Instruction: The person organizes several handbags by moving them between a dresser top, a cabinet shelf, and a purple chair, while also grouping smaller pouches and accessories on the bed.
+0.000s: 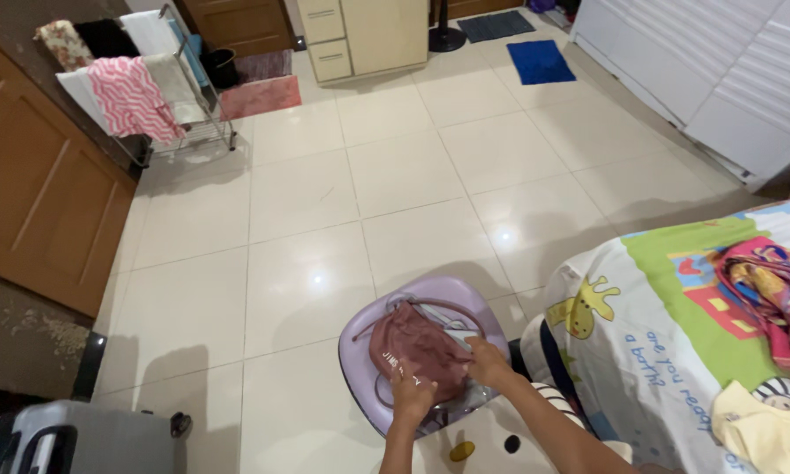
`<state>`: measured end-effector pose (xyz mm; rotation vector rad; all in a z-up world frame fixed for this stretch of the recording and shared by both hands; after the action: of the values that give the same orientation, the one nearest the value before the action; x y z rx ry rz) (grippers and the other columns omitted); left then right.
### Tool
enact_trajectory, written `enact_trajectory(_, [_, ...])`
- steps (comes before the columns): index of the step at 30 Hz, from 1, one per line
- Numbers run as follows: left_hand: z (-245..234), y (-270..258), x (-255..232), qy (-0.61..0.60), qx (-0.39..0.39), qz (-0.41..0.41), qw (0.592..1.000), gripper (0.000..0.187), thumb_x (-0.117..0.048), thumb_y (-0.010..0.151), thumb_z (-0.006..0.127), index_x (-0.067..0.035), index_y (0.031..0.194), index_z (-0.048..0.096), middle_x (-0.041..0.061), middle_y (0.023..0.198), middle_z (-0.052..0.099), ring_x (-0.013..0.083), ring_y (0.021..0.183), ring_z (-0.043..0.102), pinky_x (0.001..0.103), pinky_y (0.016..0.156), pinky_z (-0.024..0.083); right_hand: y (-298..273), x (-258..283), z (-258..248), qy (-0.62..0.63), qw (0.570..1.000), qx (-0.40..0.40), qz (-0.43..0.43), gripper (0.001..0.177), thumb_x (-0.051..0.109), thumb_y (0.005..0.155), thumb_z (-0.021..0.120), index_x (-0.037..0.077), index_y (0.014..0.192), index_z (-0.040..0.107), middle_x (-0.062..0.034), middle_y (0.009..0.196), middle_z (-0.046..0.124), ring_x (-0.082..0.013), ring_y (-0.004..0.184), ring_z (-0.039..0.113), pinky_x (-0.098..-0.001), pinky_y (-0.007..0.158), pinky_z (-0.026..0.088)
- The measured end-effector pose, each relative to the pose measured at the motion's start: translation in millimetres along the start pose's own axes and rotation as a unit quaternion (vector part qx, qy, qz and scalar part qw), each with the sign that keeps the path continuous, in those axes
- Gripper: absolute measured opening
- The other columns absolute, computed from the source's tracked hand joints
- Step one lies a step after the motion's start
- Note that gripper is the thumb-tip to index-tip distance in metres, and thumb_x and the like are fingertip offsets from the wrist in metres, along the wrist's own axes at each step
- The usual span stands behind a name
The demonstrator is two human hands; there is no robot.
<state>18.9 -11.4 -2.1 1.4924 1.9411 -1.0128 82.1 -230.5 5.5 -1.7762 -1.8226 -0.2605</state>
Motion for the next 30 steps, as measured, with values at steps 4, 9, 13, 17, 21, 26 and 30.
enact_trajectory(4, [17.4,-1.8,-31.9,0.046,0.039,-0.010,0.998,0.103,-0.038,0.084,0.076,-0.007,0.161,0.014,0.024,0.165,0.021,0.0365,0.155,0.019,0.040,0.125,0.022,-12.0,-4.9,-24.1,-0.006,1.000,-0.019,-0.016,0.070,0.024,0.080,0.083,0.012,0.142,0.053,-0.0150,0.143,0.058,-0.0330,0.132,0.055,-0.0408,0.112,0.043])
enact_trajectory(9, [45.2,-7.2,-108.4,0.008,0.028,0.077,0.997,0.099,-0.036,0.086,0.075,-0.004,0.160,0.018,0.029,0.165,0.018,0.0436,0.152,0.020,0.042,0.124,0.023,-41.6,-12.4,-93.1,-0.034,0.999,-0.009,0.021,0.073,0.030,0.081,0.082,0.015,0.145,0.051,-0.0120,0.148,0.054,-0.0323,0.138,0.050,-0.0437,0.116,0.038])
enact_trajectory(13, [76.9,-27.1,-180.1,-0.018,0.001,0.212,0.977,0.094,-0.032,0.090,0.072,0.003,0.159,0.019,0.034,0.161,0.023,0.0458,0.152,0.023,0.044,0.125,0.022,-82.3,-44.5,-146.7,0.002,0.997,-0.072,-0.007,0.065,0.028,0.084,0.077,0.016,0.144,0.053,-0.0129,0.148,0.055,-0.0336,0.142,0.046,-0.0500,0.120,0.035])
enact_trajectory(17, [109.3,-72.2,-254.5,0.016,0.033,0.239,0.970,0.090,-0.032,0.092,0.070,0.001,0.159,0.018,0.031,0.163,0.021,0.0454,0.153,0.020,0.047,0.125,0.017,-137.3,-102.0,-183.1,0.012,0.994,-0.089,0.060,0.072,0.025,0.089,0.075,0.017,0.151,0.041,-0.0139,0.157,0.039,-0.0335,0.151,0.028,-0.0617,0.122,0.017])
enact_trajectory(21, [162.9,-143.5,-311.2,0.017,0.063,0.267,0.961,0.095,-0.030,0.089,0.072,-0.003,0.161,0.016,0.030,0.164,0.019,0.0461,0.153,0.017,0.047,0.125,0.016,-209.5,-167.0,-207.4,0.003,0.990,-0.086,0.109,0.068,0.028,0.090,0.073,0.020,0.151,0.043,-0.0086,0.162,0.038,-0.0315,0.157,0.020,-0.0633,0.125,0.013])
enact_trajectory(26, [260.2,-224.4,-329.9,0.055,0.133,0.254,0.957,0.095,-0.033,0.091,0.072,-0.011,0.162,0.014,0.025,0.168,0.014,0.0457,0.155,0.013,0.054,0.124,0.020,-308.8,-270.3,-211.0,-0.029,0.980,-0.108,0.162,0.078,0.031,0.088,0.076,0.020,0.155,0.036,-0.0103,0.166,0.029,-0.0337,0.158,0.011,-0.0655,0.124,0.008])
enact_trajectory(30, [342.1,-290.6,-311.7,0.113,0.220,0.215,0.945,0.094,-0.035,0.093,0.070,-0.018,0.164,0.010,0.018,0.171,0.007,0.0425,0.157,0.009,0.064,0.121,0.020,-396.5,-344.4,-192.5,-0.108,0.962,-0.113,0.222,0.084,0.039,0.089,0.072,0.020,0.159,0.029,-0.0121,0.168,0.021,-0.0355,0.158,0.010,-0.0666,0.123,0.007])
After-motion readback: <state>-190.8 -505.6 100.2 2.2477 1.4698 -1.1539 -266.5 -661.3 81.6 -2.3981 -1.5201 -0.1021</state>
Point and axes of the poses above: each hand's wrist, its own y-axis towards the middle knuckle, its own z-axis out of the palm, x = y × z, the point moved 5 cm from there along y, towards the middle knuckle
